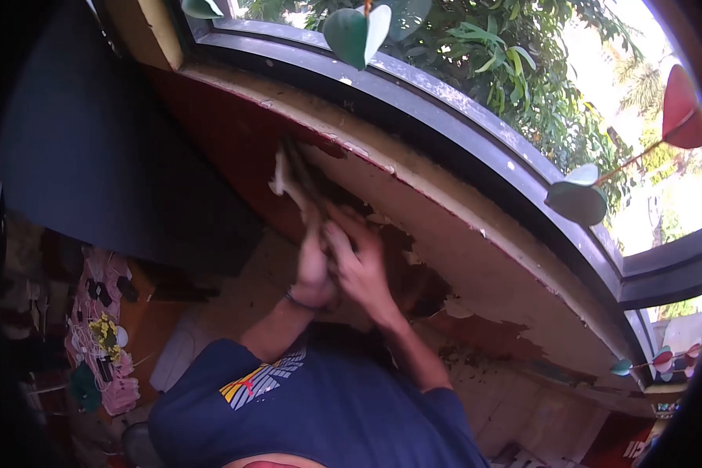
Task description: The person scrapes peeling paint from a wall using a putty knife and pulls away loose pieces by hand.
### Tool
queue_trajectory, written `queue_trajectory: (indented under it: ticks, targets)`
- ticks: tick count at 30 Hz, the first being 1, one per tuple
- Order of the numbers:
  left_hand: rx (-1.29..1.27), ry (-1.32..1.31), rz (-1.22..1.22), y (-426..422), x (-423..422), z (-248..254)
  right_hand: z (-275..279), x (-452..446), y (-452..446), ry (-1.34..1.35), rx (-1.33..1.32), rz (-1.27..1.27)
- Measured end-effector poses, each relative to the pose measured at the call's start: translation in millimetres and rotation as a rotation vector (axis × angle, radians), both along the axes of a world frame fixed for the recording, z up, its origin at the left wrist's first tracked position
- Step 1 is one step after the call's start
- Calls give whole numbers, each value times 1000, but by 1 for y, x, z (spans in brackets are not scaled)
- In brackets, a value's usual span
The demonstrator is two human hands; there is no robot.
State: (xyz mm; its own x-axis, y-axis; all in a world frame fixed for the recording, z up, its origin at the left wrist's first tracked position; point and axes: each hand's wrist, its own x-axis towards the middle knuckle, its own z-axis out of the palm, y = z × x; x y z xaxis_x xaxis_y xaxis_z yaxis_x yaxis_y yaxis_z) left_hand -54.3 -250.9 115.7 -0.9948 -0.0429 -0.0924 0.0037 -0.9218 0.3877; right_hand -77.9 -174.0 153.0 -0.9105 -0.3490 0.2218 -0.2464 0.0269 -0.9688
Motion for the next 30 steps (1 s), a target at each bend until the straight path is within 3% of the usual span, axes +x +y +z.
queue_trajectory:
  ticks: [1,2,3,4,7,10,12,13,15,16,18,22,24,27,30]
  targets:
    - [6,-86,114,-11,-10,14,-2,-11,-20,19,-58,20]
    - [71,76,104,-33,-17,-4,4,-18,-35,141,28,22]
    - [-6,-3,215,-50,-23,-13,-8,-23,-52,34,-35,87]
    - [-8,-65,243,-52,-19,17,-6,-24,-63,-10,-61,122]
    - [-55,-165,351,-59,-19,-8,-36,-29,-69,28,-17,199]
    - [-96,-189,292,-42,-6,-42,-74,-8,-39,55,54,120]
    - [0,-180,88,-20,4,-54,-78,15,-2,-183,81,80]
    - [13,-186,96,-14,6,-52,-74,25,17,-188,95,89]
    - [-137,-130,-70,-2,9,-39,-53,43,50,-529,-119,75]
    - [-128,-132,-65,4,8,-33,-42,52,62,-532,-108,79]
    - [-404,-22,-61,14,4,-22,-22,66,79,-579,-412,-12]
    - [-466,128,-148,35,-2,-14,-5,77,102,-500,-410,-79]
    - [-446,195,-238,39,-2,-15,0,84,108,-273,-115,-186]
    - [-437,221,-404,44,-1,-22,13,89,126,-82,101,-205]
    - [-299,89,-441,53,1,-21,27,88,122,-209,169,-281]
